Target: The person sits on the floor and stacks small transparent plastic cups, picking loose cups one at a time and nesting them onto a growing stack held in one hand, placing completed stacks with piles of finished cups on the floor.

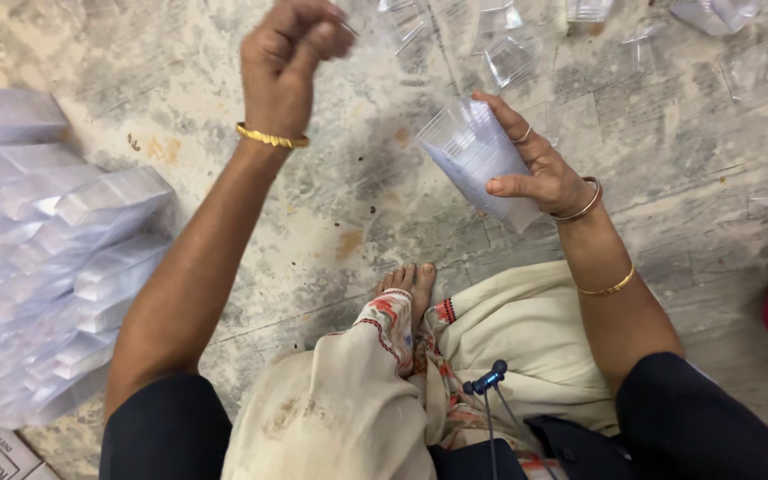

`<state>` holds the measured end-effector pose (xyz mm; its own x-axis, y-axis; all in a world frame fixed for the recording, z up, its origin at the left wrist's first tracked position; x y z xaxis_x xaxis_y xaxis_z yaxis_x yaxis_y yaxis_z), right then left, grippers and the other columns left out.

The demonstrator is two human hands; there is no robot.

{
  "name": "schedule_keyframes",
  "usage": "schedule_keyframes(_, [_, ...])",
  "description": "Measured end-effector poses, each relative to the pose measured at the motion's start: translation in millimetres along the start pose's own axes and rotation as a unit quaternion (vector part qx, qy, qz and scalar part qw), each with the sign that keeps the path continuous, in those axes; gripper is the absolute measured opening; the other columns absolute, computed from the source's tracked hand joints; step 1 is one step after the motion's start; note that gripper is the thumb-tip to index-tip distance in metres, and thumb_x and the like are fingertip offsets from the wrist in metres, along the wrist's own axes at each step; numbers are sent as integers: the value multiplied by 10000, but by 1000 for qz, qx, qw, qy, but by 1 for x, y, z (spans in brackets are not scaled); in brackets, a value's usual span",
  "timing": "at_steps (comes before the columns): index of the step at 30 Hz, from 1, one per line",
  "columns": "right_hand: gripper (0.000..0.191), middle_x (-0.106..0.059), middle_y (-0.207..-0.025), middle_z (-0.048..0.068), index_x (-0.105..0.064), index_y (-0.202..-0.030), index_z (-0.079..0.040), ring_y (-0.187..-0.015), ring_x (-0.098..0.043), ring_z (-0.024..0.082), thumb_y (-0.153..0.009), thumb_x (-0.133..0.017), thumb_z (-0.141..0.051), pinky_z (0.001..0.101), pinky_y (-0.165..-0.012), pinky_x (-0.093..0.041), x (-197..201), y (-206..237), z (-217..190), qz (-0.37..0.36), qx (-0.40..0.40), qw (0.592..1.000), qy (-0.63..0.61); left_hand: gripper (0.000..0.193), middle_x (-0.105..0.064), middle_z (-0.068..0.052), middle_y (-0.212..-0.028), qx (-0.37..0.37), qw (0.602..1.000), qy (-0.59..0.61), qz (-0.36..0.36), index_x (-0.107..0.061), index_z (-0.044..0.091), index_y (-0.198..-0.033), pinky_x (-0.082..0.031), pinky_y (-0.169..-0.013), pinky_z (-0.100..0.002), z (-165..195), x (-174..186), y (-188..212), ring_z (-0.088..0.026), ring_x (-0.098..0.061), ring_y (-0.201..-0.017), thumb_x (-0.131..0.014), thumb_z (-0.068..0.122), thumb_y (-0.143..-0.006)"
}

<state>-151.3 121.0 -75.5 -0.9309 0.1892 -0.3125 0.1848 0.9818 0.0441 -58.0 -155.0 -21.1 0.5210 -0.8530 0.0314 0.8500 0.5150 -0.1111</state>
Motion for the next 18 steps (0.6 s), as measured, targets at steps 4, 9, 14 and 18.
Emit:
schedule_keyframes(4, [911,-350,-1718,15,-299,-1677,-135,-1548,-389,163,-892,-762,-144,348,-1313,-294,-5,-6,-10,-6,33,999,4,253,-700,-167,-1131,-134,924,-350,75,-627,-74,-1215,-538,-950,-347,37,22,5,-272,-682,-1060,-733,3,-998])
schedule_keyframes(9, [843,-400,-1667,69,-319,-1666,-130,-1519,-389,184,-933,-736,-132,349,-1287,-280,-16,-11,-16,-7,14,998,69,254,-773,-73,-1134,5,983,-175,-60,-695,40,-1259,-563,-1009,-321,28,-32,40,-163,-735,-1055,-717,67,-1008])
schedule_keyframes(14, [719,-474,-1534,94,-442,-1589,-130,-1454,-447,230,-940,-751,-158,376,-1248,-337,-36,-18,-33,-54,66,981,173,223,-783,-78,-1066,125,976,-117,-135,-714,-1,-1139,-576,-910,-320,10,-92,93,-148,-730,-995,-749,57,-927])
schedule_keyframes(18, [659,-475,-1515,113,-489,-1547,-135,-1443,-452,249,-940,-743,-163,391,-1225,-351,-45,-20,-31,-85,54,980,170,233,-770,-95,-1094,193,978,7,-83,-690,-31,-1178,-603,-930,-300,1,-95,112,-135,-725,-1020,-683,3,-948])
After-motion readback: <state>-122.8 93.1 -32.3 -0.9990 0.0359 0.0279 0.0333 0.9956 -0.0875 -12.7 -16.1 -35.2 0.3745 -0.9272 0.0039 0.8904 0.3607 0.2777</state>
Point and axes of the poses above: each hand's wrist, its own y-axis away from the middle knuckle, its own x-axis out of the back of the hand, z = x × y, the point moved 10 cm from there along -y, towards the middle knuckle
